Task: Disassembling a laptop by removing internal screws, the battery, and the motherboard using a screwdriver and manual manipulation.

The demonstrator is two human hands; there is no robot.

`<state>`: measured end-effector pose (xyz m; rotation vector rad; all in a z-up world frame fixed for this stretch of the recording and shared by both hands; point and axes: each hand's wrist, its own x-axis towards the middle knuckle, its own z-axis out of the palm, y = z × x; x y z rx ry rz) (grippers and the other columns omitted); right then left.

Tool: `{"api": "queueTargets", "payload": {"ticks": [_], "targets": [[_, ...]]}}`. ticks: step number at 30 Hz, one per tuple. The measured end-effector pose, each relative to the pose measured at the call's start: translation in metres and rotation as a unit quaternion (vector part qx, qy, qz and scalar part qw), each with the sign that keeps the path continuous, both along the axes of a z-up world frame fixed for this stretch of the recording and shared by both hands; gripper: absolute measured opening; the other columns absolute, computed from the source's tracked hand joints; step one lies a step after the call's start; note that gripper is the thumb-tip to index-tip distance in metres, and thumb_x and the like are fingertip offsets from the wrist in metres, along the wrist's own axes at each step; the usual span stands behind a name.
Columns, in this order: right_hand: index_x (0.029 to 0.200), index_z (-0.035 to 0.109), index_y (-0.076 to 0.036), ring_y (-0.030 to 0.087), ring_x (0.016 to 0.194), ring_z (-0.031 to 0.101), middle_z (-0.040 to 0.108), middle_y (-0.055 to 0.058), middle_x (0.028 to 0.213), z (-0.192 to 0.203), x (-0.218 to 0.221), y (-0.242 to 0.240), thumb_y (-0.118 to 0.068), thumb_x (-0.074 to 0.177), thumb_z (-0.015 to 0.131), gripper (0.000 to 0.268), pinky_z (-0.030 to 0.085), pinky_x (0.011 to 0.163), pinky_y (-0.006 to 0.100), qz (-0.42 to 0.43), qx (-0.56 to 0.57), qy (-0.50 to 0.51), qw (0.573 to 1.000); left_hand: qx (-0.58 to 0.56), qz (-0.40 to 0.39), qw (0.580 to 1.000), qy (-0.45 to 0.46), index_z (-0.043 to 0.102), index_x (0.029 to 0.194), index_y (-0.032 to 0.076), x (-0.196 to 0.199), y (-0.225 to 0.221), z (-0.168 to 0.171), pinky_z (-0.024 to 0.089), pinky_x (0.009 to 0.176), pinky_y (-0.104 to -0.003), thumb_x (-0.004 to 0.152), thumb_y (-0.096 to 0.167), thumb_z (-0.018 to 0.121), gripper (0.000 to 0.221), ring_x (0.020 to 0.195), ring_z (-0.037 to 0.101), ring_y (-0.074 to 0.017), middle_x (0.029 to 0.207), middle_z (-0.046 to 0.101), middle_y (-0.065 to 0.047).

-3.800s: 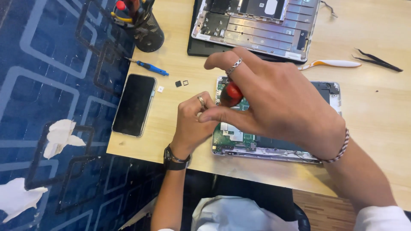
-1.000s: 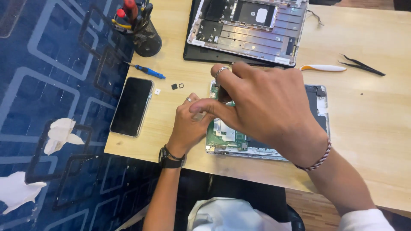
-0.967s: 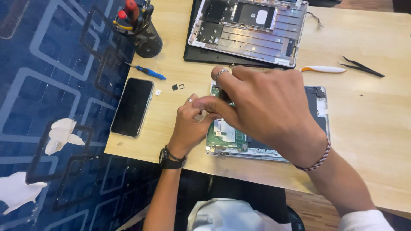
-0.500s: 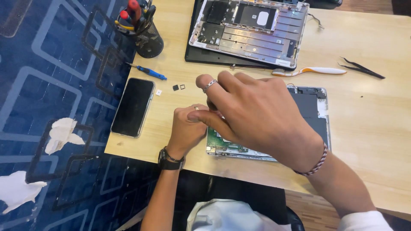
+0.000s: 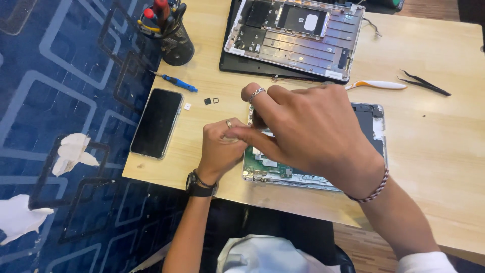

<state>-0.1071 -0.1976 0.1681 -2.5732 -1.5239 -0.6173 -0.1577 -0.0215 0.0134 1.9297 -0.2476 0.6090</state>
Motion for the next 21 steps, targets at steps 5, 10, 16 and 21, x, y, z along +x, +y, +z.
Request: {"api": "queueTargets", "payload": {"ticks": [5, 10, 16, 21], "targets": [[0.112, 0.062, -0.015, 0.017, 0.045, 0.056, 0.058, -0.004, 0.073, 0.002, 0.001, 0.001, -0.039, 0.110, 0.052, 0.026, 0.028, 0.036, 0.032, 0.028, 0.018, -0.041, 0.999, 0.020, -0.022, 0.999, -0.029, 0.053, 0.081, 0.008, -0.002, 0.000, 0.014, 0.041, 0.062, -0.033, 0.088, 0.003, 0.068, 0.017, 0.067, 0.050, -0.0182, 0.073, 0.056, -0.004], [0.121, 0.057, -0.014, 0.017, 0.052, 0.054, 0.053, 0.002, 0.092, 0.006, 0.000, 0.001, -0.035, 0.102, 0.056, 0.028, 0.026, 0.034, 0.031, 0.057, 0.022, -0.040, 0.997, 0.023, -0.002, 1.000, 0.012, 0.074, 0.094, 0.002, -0.005, 0.000, 0.005, 0.063, 0.072, -0.030, 0.085, 0.000, 0.064, 0.014, 0.084, 0.077, -0.0216, 0.092, 0.078, -0.010], [0.117, 0.061, -0.016, 0.020, 0.050, 0.066, 0.070, -0.008, 0.077, 0.000, 0.001, 0.002, -0.067, 0.108, 0.053, 0.052, 0.034, 0.037, 0.033, 0.015, 0.013, -0.035, 0.999, -0.007, 0.000, 1.000, 0.000, 0.058, 0.079, 0.008, 0.001, 0.004, -0.005, 0.039, 0.057, -0.031, 0.085, 0.000, 0.070, 0.016, 0.065, 0.050, -0.0148, 0.069, 0.057, -0.004], [0.110, 0.057, -0.014, 0.015, 0.047, 0.059, 0.068, -0.009, 0.074, 0.001, 0.005, -0.001, -0.046, 0.112, 0.057, 0.032, 0.032, 0.035, 0.030, 0.052, 0.033, -0.011, 0.998, 0.045, 0.020, 0.999, 0.012, 0.063, 0.099, 0.011, -0.003, 0.005, 0.005, 0.050, 0.062, -0.032, 0.085, 0.015, 0.071, 0.017, 0.078, 0.064, -0.0188, 0.086, 0.068, -0.004]]}}
